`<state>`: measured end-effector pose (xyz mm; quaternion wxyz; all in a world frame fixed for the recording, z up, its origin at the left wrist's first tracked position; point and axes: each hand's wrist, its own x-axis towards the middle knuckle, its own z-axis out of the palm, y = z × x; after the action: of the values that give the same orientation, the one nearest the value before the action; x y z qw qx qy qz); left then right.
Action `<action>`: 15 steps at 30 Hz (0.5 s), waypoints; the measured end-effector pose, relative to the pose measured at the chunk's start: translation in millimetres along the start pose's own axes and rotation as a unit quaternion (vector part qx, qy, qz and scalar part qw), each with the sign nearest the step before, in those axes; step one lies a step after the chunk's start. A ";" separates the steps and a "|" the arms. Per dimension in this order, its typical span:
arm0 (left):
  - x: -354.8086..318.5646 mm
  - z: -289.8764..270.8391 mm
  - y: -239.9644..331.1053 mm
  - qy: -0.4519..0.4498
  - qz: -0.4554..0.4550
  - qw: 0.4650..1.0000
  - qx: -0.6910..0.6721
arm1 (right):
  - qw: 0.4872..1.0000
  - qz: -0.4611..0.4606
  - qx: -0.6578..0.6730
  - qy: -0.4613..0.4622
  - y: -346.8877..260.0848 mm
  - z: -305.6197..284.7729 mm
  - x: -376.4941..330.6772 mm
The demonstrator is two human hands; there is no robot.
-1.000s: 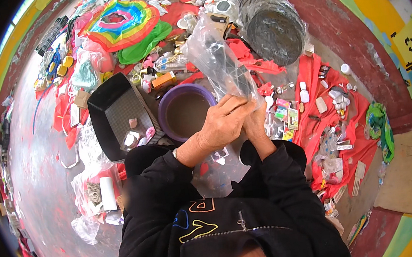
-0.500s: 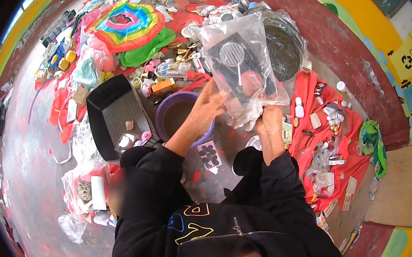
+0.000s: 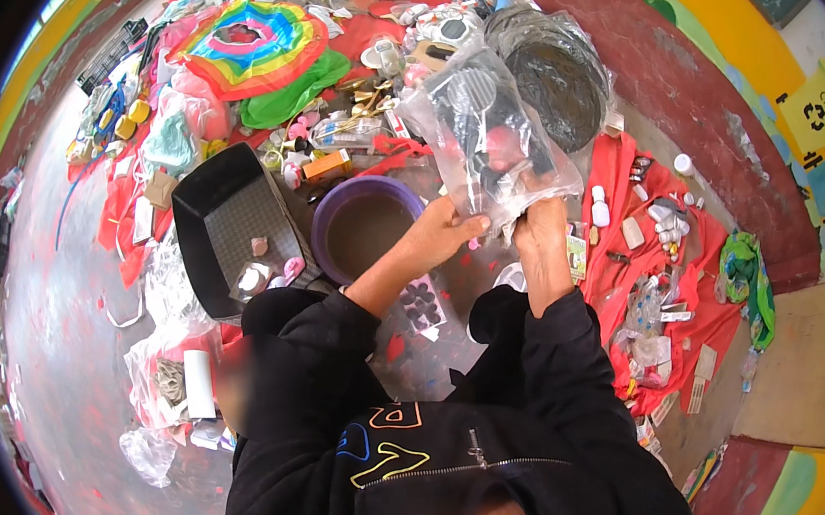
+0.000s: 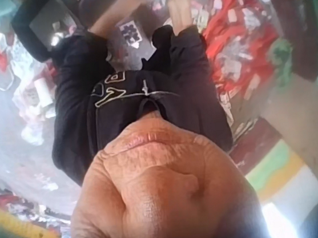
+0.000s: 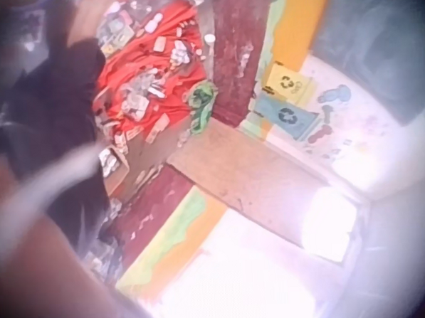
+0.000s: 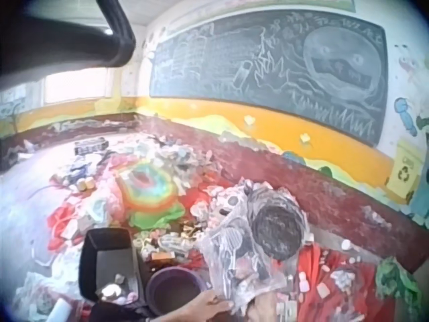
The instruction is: The person sits on the floor and organizes various items, including a black tray with a white object, a plastic bag, and a pink toy. They wipe the objects with a cloth and place them into a plastic bag.
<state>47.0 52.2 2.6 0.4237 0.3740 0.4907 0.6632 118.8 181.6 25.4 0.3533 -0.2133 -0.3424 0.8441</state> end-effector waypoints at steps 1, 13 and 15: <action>0.3 -2.9 2.0 -0.007 -0.067 0.998 -0.005 | 1.000 -0.003 -0.006 0.006 -0.3 -0.2 1.3; 3.4 -50.3 44.5 0.067 0.034 0.961 -0.268 | 0.667 -0.494 -0.551 -0.091 -1.2 9.3 -16.3; 10.3 -32.7 48.7 0.026 0.005 0.954 -0.298 | 0.602 -0.537 -0.584 -0.092 5.3 14.8 -19.5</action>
<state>3.9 43.0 42.7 0.4999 0.2160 0.2796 0.7908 120.4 158.1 33.8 0.5102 -0.0730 -0.8458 0.1379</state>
